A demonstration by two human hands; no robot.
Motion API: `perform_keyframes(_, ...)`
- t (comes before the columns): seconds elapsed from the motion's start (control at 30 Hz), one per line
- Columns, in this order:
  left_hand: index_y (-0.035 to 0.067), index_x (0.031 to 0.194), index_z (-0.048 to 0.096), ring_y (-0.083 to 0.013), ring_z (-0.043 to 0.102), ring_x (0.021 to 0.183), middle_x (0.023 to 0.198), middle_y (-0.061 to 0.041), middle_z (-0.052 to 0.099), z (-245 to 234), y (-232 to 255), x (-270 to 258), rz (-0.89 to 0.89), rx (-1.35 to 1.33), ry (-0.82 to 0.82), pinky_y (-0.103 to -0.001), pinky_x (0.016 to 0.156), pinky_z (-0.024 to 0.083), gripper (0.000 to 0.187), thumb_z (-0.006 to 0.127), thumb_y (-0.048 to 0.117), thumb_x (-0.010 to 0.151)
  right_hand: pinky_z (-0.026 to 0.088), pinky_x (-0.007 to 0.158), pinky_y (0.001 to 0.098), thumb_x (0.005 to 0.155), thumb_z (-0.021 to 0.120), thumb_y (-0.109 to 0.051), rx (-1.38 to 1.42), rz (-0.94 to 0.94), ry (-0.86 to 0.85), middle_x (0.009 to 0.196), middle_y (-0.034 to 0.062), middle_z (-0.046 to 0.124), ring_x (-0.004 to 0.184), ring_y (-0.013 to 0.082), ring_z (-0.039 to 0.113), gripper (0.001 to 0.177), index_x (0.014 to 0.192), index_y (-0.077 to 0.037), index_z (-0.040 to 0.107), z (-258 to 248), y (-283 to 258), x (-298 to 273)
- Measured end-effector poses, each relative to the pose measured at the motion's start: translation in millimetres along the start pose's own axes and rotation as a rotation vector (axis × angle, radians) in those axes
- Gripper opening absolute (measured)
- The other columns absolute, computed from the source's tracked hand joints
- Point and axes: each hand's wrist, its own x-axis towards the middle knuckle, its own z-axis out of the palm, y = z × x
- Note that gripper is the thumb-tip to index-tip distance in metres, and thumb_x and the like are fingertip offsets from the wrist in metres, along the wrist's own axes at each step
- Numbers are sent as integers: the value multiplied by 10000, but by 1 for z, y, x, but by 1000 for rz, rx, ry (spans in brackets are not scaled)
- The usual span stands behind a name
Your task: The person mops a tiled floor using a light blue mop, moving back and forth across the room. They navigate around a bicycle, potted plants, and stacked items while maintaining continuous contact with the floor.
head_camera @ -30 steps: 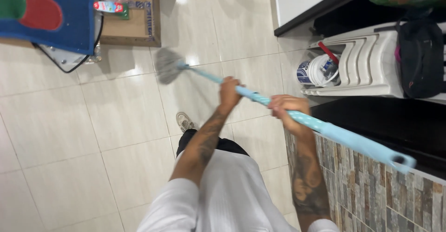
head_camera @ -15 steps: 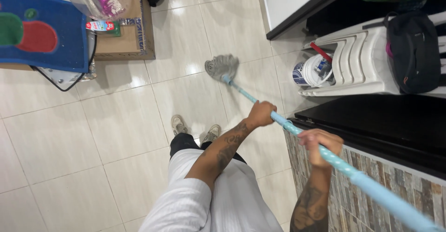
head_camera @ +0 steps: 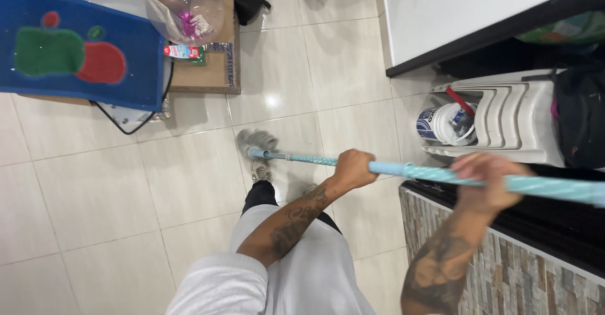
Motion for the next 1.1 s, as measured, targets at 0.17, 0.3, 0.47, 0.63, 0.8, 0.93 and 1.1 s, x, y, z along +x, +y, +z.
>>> perform_keyframes(0.17, 249, 608, 685, -209, 645, 498, 534, 61, 644, -66, -35, 33, 220, -12, 174, -390, 522, 520, 286, 624, 449, 803, 560, 570, 320, 1113, 555, -146, -74, 51, 27, 674, 137, 577, 626, 271, 658, 292, 828, -81, 569, 85, -22, 59)
perform_keyframes(0.3, 215, 821, 790, -342, 757, 789, 719, -51, 757, -125, -98, 52, 197, 19, 208, -462, 852, 574, 111, 733, 202, 727, 583, 591, 478, 989, 596, 23, -13, -2, -65, 728, 299, 668, 642, 422, 718, 141, 851, -4, 582, 142, 36, 40)
perform_keyframes(0.47, 203, 775, 726, -253, 738, 814, 728, -4, 739, -127, -220, 99, 207, 153, 259, -421, 955, 473, 90, 723, 268, 837, 588, 795, 505, 996, 613, -118, -126, 105, -302, 697, 156, 725, 734, 340, 755, 332, 679, -38, 668, 264, 37, 21)
perform_keyframes(0.63, 228, 783, 685, -188, 710, 918, 804, 25, 744, -136, -255, 139, 161, 230, 178, -433, 1097, 361, 213, 639, 360, 944, 525, 982, 595, 1013, 666, -130, -173, 196, -215, 725, 157, 722, 836, 390, 753, 335, 706, 5, 658, 281, 76, -21)
perform_keyframes(0.8, 175, 1167, 560, -307, 348, 1524, 1546, -38, 536, -135, -255, 159, -133, 294, 19, -680, 1235, 104, 315, 582, -26, 926, 486, 1039, 648, 819, 873, -89, -376, 433, -337, 1065, 224, 764, 1196, 490, 657, 207, 825, -14, 680, 304, 64, -31)
perform_keyframes(0.93, 181, 1247, 537, -347, 324, 1531, 1642, -34, 413, -81, -252, 165, -93, 193, -38, -682, 1205, 249, 445, 699, 13, 868, 518, 1016, 555, 840, 863, -145, -505, 352, -336, 1055, 159, 767, 1158, 440, 688, 215, 803, -47, 675, 275, 63, -42)
perform_keyframes(1.1, 184, 1114, 594, -350, 449, 1445, 1349, -65, 668, -54, -194, 140, 116, 33, -7, -565, 1184, 338, 499, 870, 128, 702, 581, 867, 426, 938, 745, -148, -621, 195, -175, 816, 91, 779, 903, 345, 776, 292, 658, -76, 703, 231, 27, -22)
